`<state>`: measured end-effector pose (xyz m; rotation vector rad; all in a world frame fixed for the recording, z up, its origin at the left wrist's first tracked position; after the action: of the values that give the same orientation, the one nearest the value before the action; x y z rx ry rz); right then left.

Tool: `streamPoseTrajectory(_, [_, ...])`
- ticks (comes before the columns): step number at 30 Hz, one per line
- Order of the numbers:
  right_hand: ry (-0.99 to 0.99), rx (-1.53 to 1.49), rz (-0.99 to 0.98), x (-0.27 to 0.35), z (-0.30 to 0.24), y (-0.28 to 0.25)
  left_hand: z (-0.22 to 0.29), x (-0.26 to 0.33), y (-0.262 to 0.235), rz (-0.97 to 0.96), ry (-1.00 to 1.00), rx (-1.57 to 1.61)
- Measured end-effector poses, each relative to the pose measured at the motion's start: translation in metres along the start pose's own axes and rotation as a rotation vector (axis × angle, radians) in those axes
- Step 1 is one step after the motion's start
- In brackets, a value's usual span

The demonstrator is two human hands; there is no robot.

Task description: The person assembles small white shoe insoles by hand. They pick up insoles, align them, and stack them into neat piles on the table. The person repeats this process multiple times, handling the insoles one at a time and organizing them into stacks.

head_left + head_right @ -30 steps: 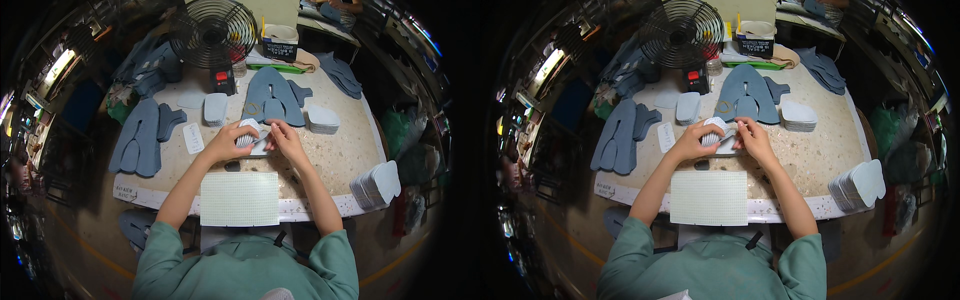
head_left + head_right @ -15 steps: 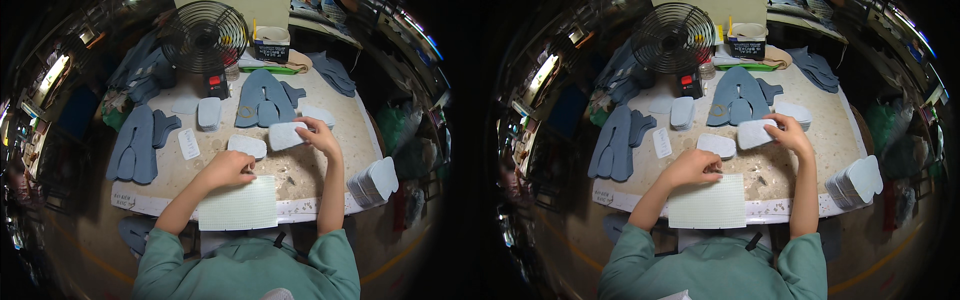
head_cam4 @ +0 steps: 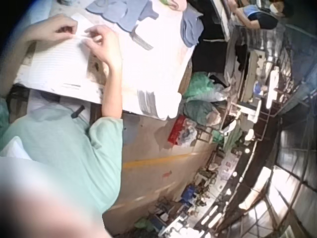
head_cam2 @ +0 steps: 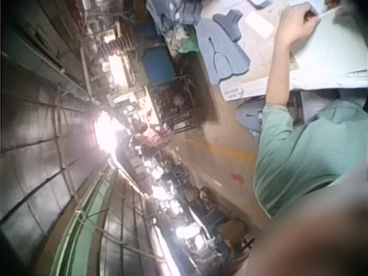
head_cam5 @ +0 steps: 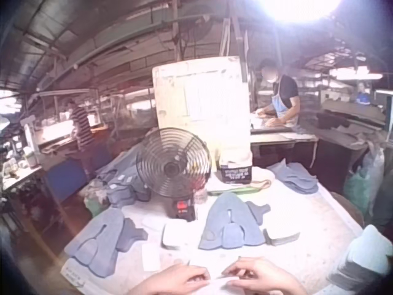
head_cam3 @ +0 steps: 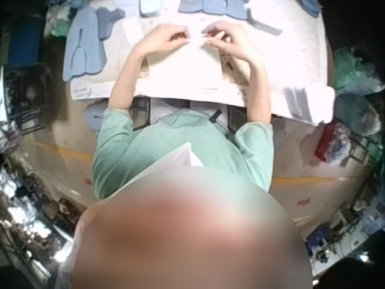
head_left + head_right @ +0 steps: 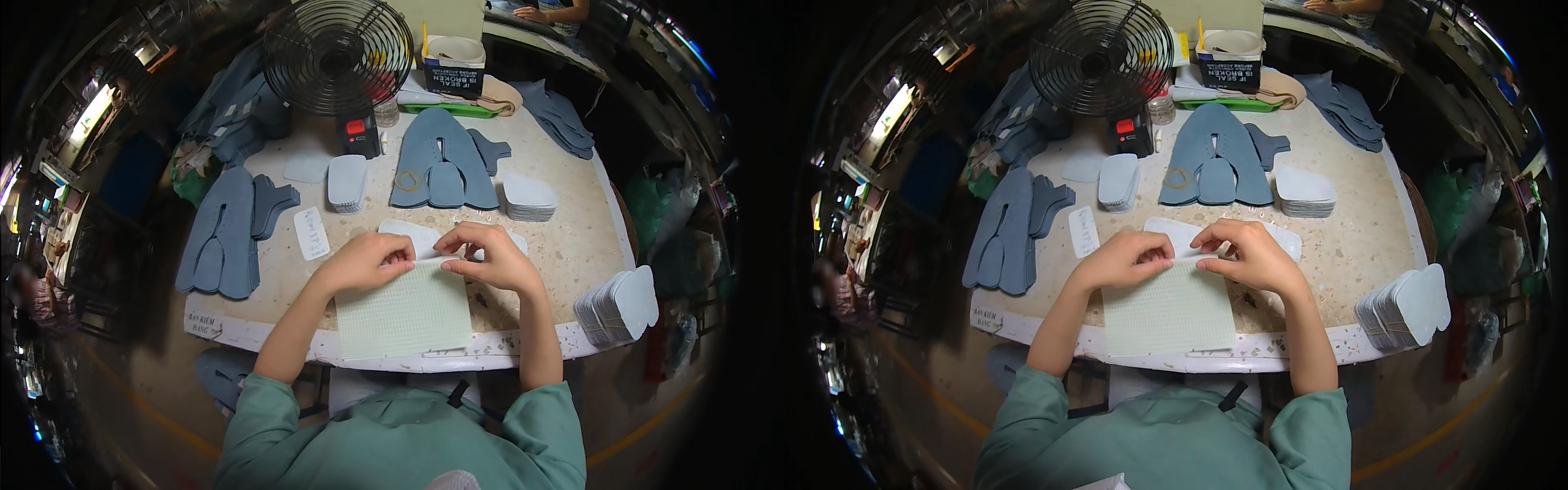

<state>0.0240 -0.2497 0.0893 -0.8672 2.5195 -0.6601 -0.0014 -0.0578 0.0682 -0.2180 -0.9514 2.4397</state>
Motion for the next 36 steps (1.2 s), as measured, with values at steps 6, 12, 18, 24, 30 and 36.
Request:
streamPoseTrajectory(6, [0.178,-0.104,0.096,-0.007,0.024,0.011,-0.019,-0.005,-0.014,0.109,-0.097,0.16])
streamPoseTrajectory(12, [0.254,-0.176,0.16,-0.011,0.042,0.023,-0.02,-0.006,-0.01,0.129,-0.087,0.213])
streamPoseTrajectory(18, [0.227,-0.143,0.192,-0.011,0.036,0.024,-0.027,-0.006,-0.011,0.153,-0.19,0.251])
streamPoseTrajectory(24, [-0.186,0.172,0.377,-0.011,0.007,0.02,-0.029,-0.005,-0.011,0.208,-0.179,0.268])
streamPoseTrajectory(30, [-0.213,0.239,0.378,-0.011,0.01,0.025,-0.028,-0.005,-0.01,0.176,-0.155,0.249])
streamPoseTrajectory(36, [-0.237,0.156,0.4,-0.012,0.01,0.03,-0.025,-0.005,-0.009,0.171,-0.112,0.239])
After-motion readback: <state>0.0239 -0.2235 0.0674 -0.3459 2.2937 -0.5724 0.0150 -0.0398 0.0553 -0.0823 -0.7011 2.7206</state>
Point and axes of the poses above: each hand's wrist, its own x-axis away from the middle knuckle, its own y-axis out of the palm, z = x × y, the point moved 5 cm from there along -x, towards the middle knuckle, and after that the axes turned 1 degree about -y, right-handed, at the moved point
